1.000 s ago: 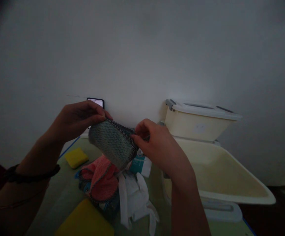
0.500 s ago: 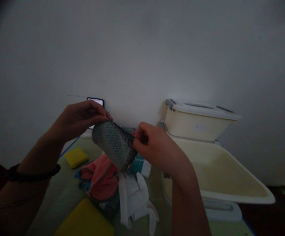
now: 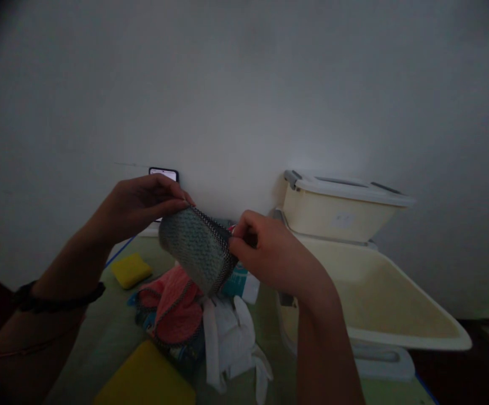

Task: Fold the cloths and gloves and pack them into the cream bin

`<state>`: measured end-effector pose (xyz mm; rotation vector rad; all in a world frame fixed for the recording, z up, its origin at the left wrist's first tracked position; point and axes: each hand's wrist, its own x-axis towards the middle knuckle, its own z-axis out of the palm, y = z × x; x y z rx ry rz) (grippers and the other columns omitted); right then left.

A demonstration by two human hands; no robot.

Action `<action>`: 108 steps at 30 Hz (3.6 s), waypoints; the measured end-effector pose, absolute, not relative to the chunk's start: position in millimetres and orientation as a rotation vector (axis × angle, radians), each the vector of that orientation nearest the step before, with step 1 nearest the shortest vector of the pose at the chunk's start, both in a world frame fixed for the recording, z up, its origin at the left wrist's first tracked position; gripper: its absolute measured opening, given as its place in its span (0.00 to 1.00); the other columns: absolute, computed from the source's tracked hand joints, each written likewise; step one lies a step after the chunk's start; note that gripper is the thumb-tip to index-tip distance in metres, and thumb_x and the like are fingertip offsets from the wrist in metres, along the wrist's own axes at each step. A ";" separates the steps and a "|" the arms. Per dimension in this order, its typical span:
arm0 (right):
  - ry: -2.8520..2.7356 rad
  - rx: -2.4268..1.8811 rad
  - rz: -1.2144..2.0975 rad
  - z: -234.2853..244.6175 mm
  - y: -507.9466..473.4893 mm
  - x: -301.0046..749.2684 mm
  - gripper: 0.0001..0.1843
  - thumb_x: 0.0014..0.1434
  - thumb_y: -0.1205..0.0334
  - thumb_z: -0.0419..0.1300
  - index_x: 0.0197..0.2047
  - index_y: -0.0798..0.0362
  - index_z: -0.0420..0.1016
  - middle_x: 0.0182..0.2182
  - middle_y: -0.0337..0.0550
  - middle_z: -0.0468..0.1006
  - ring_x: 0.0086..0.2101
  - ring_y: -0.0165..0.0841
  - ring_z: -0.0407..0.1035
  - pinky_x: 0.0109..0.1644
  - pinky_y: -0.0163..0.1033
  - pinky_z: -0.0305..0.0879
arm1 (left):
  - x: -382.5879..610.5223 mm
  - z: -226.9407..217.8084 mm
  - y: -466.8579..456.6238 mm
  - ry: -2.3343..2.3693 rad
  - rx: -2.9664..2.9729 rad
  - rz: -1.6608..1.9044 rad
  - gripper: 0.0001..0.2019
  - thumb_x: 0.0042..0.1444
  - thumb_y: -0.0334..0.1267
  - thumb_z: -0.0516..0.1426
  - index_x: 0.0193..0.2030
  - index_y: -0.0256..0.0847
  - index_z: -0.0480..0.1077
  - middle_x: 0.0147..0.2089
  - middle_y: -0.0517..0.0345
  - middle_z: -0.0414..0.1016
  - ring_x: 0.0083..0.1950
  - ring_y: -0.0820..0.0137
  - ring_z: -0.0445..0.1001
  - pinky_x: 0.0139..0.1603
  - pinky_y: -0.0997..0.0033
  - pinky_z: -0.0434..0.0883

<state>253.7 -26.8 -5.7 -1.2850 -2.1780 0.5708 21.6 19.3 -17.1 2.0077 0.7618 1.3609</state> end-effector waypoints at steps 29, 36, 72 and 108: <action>-2.180 -1.210 0.849 -12.5 -19.4 262.5 0.17 0.56 0.63 0.59 0.49 0.54 0.64 0.39 0.45 0.75 0.40 0.34 0.71 0.40 0.39 0.69 | 19.0 -21.0 18.4 0.719 1.867 0.846 0.24 0.51 0.31 0.61 0.54 0.45 0.58 0.40 0.57 0.78 0.37 0.68 0.79 0.33 0.73 0.76; -2.047 -1.173 0.750 -10.7 -19.0 250.3 0.16 0.55 0.52 0.60 0.42 0.53 0.66 0.35 0.42 0.72 0.36 0.33 0.68 0.36 0.37 0.66 | 33.9 -14.5 6.9 0.704 1.994 0.796 0.16 0.48 0.33 0.63 0.42 0.41 0.64 0.32 0.63 0.76 0.29 0.74 0.74 0.26 0.79 0.70; -2.236 -1.046 0.755 0.0 -31.2 269.7 0.07 0.55 0.60 0.62 0.38 0.51 0.77 0.38 0.40 0.79 0.39 0.32 0.72 0.47 0.38 0.66 | 12.5 -11.0 7.5 0.511 2.066 0.865 0.04 0.48 0.29 0.62 0.32 0.39 0.77 0.32 0.55 0.79 0.36 0.68 0.77 0.38 0.70 0.75; -2.031 -0.837 0.705 -5.6 -32.8 241.2 0.08 0.48 0.65 0.68 0.32 0.51 0.73 0.30 0.34 0.75 0.35 0.29 0.69 0.40 0.34 0.66 | 33.2 -13.1 4.7 0.349 1.937 1.049 0.08 0.46 0.25 0.64 0.33 0.36 0.72 0.32 0.59 0.75 0.35 0.73 0.76 0.37 0.76 0.75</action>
